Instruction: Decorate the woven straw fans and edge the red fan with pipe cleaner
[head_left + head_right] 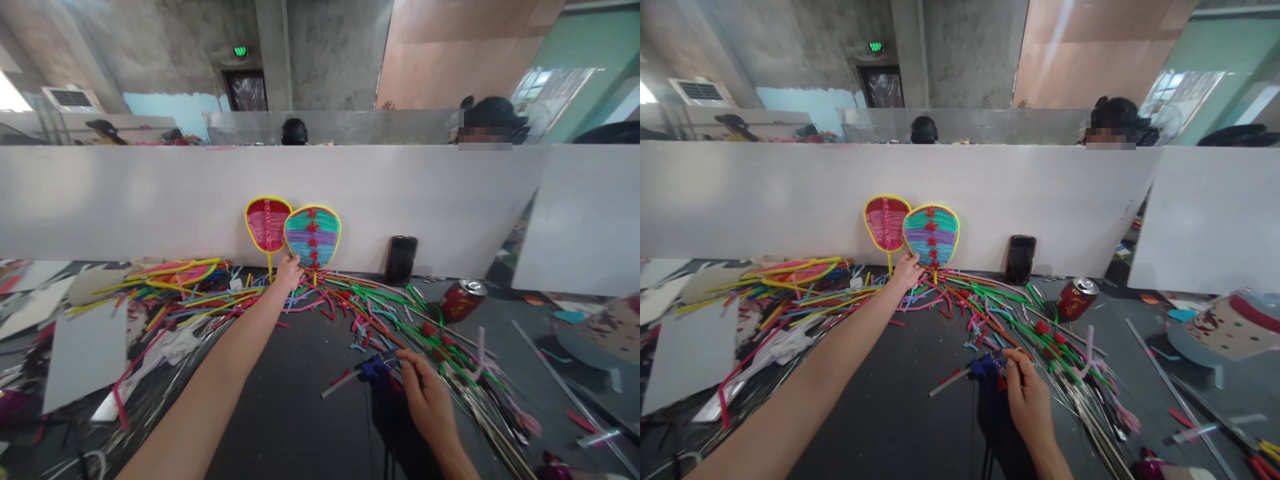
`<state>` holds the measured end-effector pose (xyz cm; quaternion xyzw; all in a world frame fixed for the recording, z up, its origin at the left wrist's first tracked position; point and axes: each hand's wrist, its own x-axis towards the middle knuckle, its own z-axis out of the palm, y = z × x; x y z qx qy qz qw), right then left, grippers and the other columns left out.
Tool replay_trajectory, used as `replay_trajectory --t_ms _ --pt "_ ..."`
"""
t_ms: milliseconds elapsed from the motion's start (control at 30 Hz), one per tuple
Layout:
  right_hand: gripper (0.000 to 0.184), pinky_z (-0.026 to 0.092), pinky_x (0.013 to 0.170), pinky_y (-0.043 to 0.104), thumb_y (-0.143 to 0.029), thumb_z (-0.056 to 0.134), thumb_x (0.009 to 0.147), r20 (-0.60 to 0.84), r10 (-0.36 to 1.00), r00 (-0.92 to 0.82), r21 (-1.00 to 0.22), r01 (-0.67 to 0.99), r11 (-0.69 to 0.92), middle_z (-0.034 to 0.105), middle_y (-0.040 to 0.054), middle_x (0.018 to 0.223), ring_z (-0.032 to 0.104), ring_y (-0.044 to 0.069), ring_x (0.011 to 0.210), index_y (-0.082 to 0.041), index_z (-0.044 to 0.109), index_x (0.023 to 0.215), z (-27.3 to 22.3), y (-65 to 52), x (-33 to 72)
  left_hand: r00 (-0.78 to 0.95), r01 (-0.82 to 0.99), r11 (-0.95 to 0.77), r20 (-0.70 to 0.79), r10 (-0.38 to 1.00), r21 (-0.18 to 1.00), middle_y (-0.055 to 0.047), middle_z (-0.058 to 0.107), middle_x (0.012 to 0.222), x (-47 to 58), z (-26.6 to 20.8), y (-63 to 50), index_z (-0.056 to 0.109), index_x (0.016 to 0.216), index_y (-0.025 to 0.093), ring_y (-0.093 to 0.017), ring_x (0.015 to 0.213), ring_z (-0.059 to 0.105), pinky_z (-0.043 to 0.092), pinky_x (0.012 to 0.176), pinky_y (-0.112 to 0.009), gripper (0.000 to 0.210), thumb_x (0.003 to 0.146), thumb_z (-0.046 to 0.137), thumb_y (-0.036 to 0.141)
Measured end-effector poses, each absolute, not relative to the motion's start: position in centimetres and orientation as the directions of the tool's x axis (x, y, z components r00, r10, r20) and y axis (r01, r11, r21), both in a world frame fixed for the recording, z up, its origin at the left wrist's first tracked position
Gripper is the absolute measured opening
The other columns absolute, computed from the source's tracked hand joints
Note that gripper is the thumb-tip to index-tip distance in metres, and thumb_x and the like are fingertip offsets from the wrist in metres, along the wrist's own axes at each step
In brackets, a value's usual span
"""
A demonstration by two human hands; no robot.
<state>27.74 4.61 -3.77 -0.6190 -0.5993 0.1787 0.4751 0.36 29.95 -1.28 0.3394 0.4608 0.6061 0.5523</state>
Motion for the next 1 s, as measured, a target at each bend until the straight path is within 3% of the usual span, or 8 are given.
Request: replay_trajectory --t_ms 433,600,767,900,1000 --pt "0.030 0.049 0.057 0.027 -0.039 0.043 0.085 0.336 0.914 0.226 -0.808 0.568 0.157 0.068 0.0057 0.076 0.062 0.018 0.062 -0.017 0.063 0.094 -4.1 4.5 27.9 -0.126 -0.255 0.124 -0.160 0.979 0.959 -0.009 0.057 0.116 -1.5 0.2 26.4 0.053 0.117 0.016 -0.020 0.098 0.059 0.051 0.082 -0.041 0.033 0.088 0.054 0.031" --pt "0.034 0.049 0.071 0.032 -0.045 0.044 0.084 0.352 0.890 0.289 -0.834 0.530 0.157 0.068 0.0085 0.085 0.063 0.022 0.079 -0.017 0.064 0.090 -3.8 4.7 28.2 -0.025 -0.178 0.157 -0.164 0.986 0.972 -0.006 0.067 0.086 -0.9 0.5 21.0 0.054 0.116 0.019 -0.016 0.080 0.066 0.050 0.078 -0.033 0.035 0.082 0.061 0.019" --pt "0.040 0.045 0.065 0.032 -0.053 0.050 0.078 0.295 0.848 0.441 -0.901 0.424 0.092 0.064 0.0063 0.077 0.058 0.021 0.070 -0.016 0.061 0.089 -3.7 4.8 28.6 0.155 -0.006 0.141 -0.138 0.978 0.990 0.006 0.056 0.041 0.5 0.1 13.5 0.049 0.128 0.014 -0.013 0.038 0.054 0.049 0.063 -0.031 0.062 0.073 0.069 0.037" --pt "0.041 0.040 0.062 0.031 -0.053 0.053 0.077 0.277 0.799 0.534 -0.925 0.373 0.071 0.058 0.0025 0.072 0.051 0.018 0.064 -0.016 0.059 0.094 -3.7 4.6 29.2 0.266 0.340 -0.004 -0.092 0.960 0.940 0.011 0.048 0.034 0.8 -0.1 8.8 0.045 0.133 0.017 -0.010 0.034 0.047 0.045 0.058 -0.024 0.065 0.077 0.061 0.046" --pt "0.039 0.037 0.059 0.030 -0.050 0.049 0.081 0.279 0.785 0.553 -0.935 0.343 0.091 0.054 0.0000 0.068 0.048 0.016 0.060 -0.016 0.058 0.097 -3.8 4.6 29.3 0.259 0.476 -0.069 -0.064 0.964 0.877 0.010 0.048 0.037 0.5 -0.7 6.4 0.051 0.128 0.020 -0.010 0.037 0.049 0.040 0.051 -0.020 0.055 0.081 0.054 0.047"
